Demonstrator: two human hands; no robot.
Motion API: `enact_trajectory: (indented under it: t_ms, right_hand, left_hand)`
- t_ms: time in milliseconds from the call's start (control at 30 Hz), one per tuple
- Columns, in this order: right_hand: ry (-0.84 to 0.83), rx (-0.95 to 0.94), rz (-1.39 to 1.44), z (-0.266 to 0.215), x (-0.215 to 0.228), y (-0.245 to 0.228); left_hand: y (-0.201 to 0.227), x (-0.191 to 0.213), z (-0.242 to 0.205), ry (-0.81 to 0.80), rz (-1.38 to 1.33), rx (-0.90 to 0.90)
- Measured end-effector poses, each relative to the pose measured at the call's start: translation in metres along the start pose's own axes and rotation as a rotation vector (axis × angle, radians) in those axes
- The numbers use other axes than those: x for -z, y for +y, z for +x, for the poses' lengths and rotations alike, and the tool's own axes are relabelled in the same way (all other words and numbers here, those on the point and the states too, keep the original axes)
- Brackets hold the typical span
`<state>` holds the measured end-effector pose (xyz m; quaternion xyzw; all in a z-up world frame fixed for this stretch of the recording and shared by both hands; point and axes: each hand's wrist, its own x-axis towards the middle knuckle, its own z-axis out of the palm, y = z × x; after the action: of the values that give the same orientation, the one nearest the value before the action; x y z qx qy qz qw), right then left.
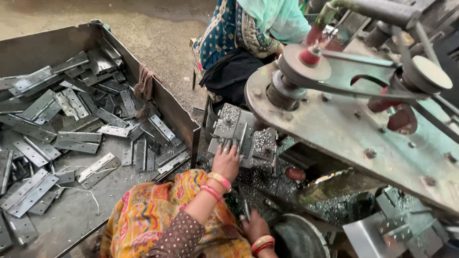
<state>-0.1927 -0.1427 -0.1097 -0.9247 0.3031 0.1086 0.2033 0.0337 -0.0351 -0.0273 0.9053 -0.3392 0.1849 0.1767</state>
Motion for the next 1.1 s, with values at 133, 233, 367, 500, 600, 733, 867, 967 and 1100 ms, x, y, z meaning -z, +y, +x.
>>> enact_trajectory:
  t_ms: [133,233,367,500,600,733,867,967,1100]
  right_hand:
    - [-0.076,0.112,-0.002,0.004,-0.015,0.016]
    - [-0.133,0.154,-0.079,0.038,0.03,0.001]
    - [-0.156,0.152,-0.16,0.035,0.057,-0.015]
    - [-0.107,0.043,-0.031,0.003,0.029,-0.013]
    - [0.082,0.139,-0.035,-0.007,0.001,-0.001]
    - [-0.102,0.118,-0.013,0.01,0.015,-0.001]
    - [-0.203,0.131,-0.055,0.04,0.07,-0.023]
    - [-0.255,0.054,-0.065,0.035,0.076,-0.029]
    - [-0.104,0.097,0.068,-0.011,0.021,-0.013]
  left_hand:
    - [0.004,0.001,-0.026,-0.043,-0.02,0.005]
    - [0.003,0.0,-0.003,-0.075,-0.002,-0.002]
    - [0.008,-0.01,0.002,-0.135,-0.041,0.024]
    - [0.007,-0.017,0.021,-0.115,-0.039,0.026]
    - [0.005,-0.015,0.018,-0.095,-0.08,0.056]
    - [0.004,-0.005,0.01,-0.056,-0.05,0.009]
    - [-0.003,0.0,0.035,-0.22,-0.026,0.049]
    - [-0.011,-0.004,0.055,-0.255,0.012,0.035]
    - [-0.013,-0.011,0.054,-0.155,0.08,-0.011]
